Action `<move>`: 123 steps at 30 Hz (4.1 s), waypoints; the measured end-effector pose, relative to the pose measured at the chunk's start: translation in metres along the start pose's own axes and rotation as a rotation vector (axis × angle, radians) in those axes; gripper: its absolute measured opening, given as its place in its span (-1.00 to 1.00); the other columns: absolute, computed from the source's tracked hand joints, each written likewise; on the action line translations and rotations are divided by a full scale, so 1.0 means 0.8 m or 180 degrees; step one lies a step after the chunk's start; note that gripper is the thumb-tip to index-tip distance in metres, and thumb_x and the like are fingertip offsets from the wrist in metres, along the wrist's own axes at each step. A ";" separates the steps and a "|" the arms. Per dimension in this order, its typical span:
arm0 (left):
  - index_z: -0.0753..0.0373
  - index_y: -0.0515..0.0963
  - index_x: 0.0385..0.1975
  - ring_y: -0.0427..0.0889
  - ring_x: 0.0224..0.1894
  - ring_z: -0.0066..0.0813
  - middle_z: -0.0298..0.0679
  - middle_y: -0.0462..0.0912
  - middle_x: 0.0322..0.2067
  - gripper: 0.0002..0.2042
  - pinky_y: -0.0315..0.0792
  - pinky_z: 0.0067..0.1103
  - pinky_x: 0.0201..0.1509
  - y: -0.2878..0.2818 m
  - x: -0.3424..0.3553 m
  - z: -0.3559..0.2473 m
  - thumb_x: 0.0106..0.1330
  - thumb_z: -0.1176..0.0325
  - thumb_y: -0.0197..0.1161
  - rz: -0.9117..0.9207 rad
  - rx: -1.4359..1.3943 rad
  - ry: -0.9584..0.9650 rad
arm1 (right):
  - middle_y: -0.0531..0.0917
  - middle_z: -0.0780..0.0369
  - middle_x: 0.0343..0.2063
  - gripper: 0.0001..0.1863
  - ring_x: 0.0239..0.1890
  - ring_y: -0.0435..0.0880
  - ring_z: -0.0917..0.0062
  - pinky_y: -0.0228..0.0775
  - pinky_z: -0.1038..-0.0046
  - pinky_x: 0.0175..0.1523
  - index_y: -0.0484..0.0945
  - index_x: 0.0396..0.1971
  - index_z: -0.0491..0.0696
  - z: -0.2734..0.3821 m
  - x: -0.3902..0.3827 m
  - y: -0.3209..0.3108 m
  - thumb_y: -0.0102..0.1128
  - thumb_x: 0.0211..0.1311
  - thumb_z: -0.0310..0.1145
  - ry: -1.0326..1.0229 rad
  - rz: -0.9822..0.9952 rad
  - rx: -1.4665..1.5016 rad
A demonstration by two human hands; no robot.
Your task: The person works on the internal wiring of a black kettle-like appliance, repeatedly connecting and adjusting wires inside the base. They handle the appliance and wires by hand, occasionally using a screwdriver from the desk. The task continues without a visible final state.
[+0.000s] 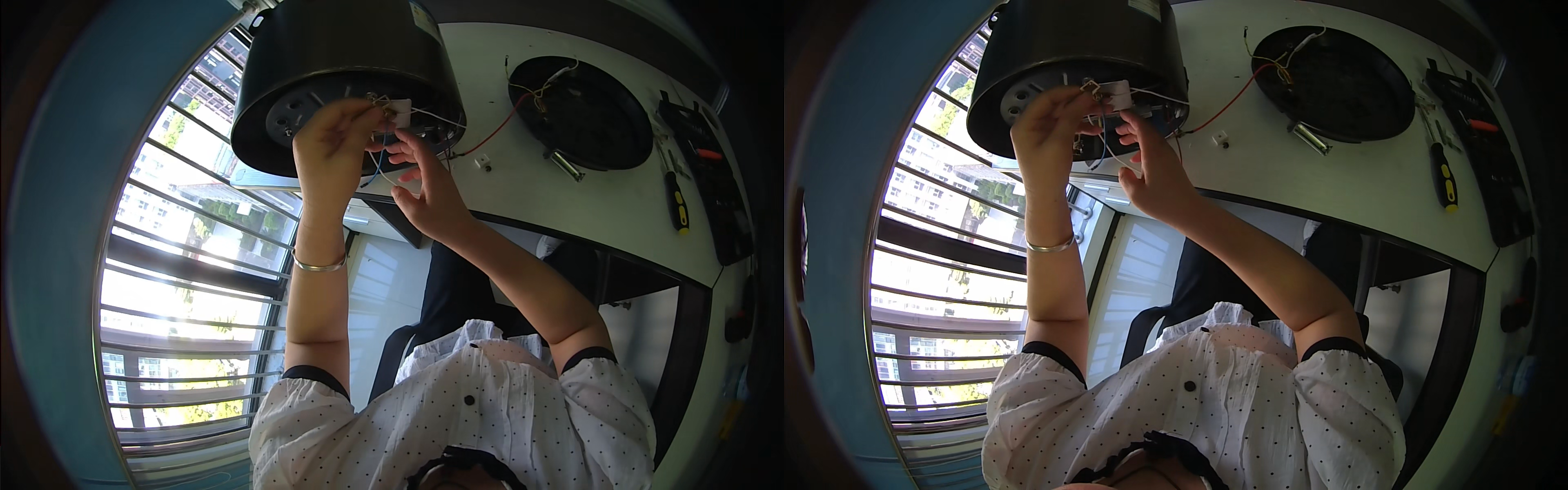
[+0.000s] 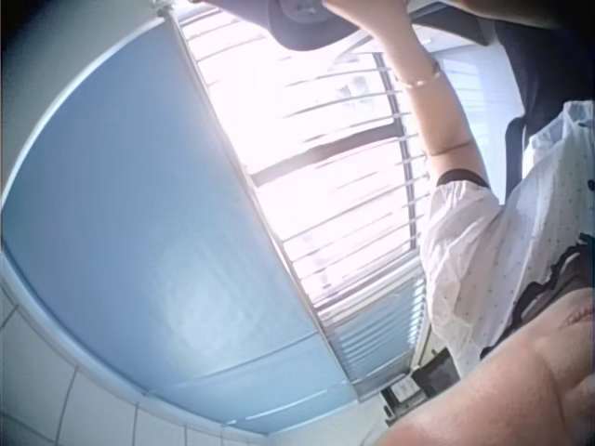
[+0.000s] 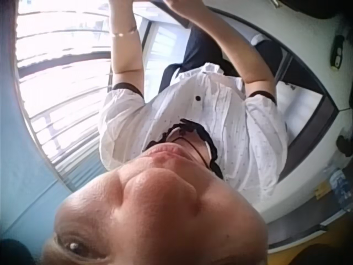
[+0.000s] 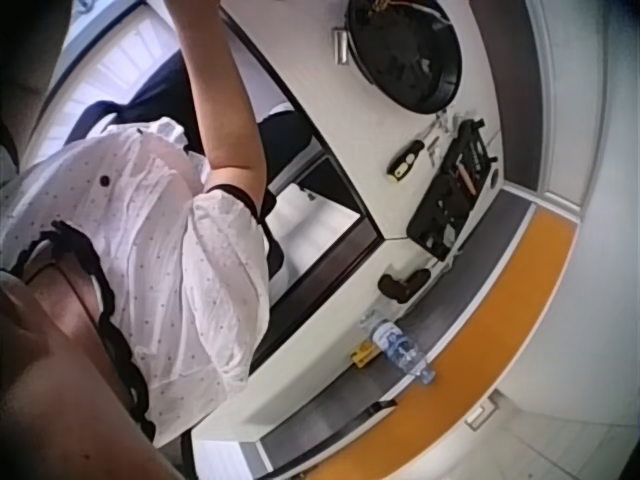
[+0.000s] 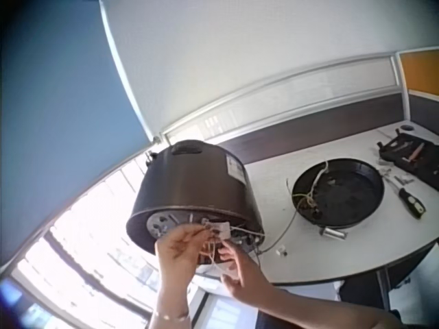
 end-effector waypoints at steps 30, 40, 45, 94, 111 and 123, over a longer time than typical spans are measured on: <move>0.44 0.56 -0.34 0.65 -0.40 -0.52 -0.17 0.66 -0.44 -0.89 0.50 -0.72 -0.47 -0.020 -0.024 0.024 0.18 0.60 0.13 -0.0517 -0.0161 -0.0528 | 0.40 0.05 0.03 -0.23 0.04 0.46 0.37 0.40 0.44 -0.01 0.05 0.25 -0.12 -0.005 -0.001 0.001 0.12 -0.04 -0.65 0.0001 -0.0009 0.0074; 0.44 0.54 -0.32 0.68 -0.36 -0.46 -0.14 0.66 -0.42 -0.91 0.51 -0.70 -0.46 -0.026 -0.039 0.039 0.21 0.59 0.15 -0.0594 -0.0329 -0.0558 | 0.37 0.11 0.04 -0.23 0.09 0.39 0.42 0.34 0.43 0.05 0.04 0.25 -0.09 -0.009 0.000 0.004 0.09 -0.03 -0.66 0.0036 0.0026 0.0311; 0.45 0.54 -0.33 0.68 -0.34 -0.43 -0.13 0.66 -0.41 -0.91 0.51 -0.69 -0.45 -0.031 -0.045 0.048 0.21 0.58 0.14 -0.0447 -0.0278 -0.0666 | 0.41 0.08 0.00 -0.24 0.06 0.44 0.38 0.36 0.41 0.02 0.06 0.22 -0.11 -0.011 0.000 0.005 0.11 -0.07 -0.66 -0.0060 -0.0092 0.0314; 0.37 0.58 -0.17 0.59 -0.51 -0.64 -0.26 0.63 -0.54 -0.79 0.28 -0.80 -0.61 -0.029 -0.067 0.056 0.20 0.60 0.15 -0.0312 -0.0359 -0.0470 | 0.39 0.10 0.01 -0.16 0.07 0.42 0.36 0.30 0.32 0.15 0.05 0.26 -0.12 -0.011 -0.006 0.003 0.13 -0.13 -0.66 -0.0397 -0.0241 0.0190; 0.37 0.56 -0.30 0.64 -0.42 -0.58 -0.21 0.66 -0.43 -0.90 0.35 -0.78 -0.56 -0.044 -0.052 0.085 0.22 0.54 0.18 -0.0571 0.0351 -0.0441 | 0.35 0.03 0.06 -0.16 0.11 0.39 0.30 0.28 0.33 0.17 0.00 0.29 -0.14 -0.011 -0.008 0.002 0.14 -0.08 -0.63 -0.0194 -0.0096 0.0098; 0.31 0.63 -0.46 0.52 -0.55 -0.54 -0.21 0.57 -0.48 -0.95 0.34 -0.68 -0.54 -0.041 -0.056 0.058 0.07 0.55 0.29 -0.1281 0.1400 0.0599 | 0.31 -0.01 0.10 -0.10 0.11 0.38 0.25 0.29 0.31 0.15 -0.08 0.31 -0.16 0.000 -0.011 -0.002 0.18 -0.07 -0.61 -0.0350 0.0016 -0.0402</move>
Point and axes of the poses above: each hand's wrist, its own x-axis towards the middle knuckle, its own y-axis out of the palm, z = x × y, the point moved 5 cm from there along x, towards the middle knuckle
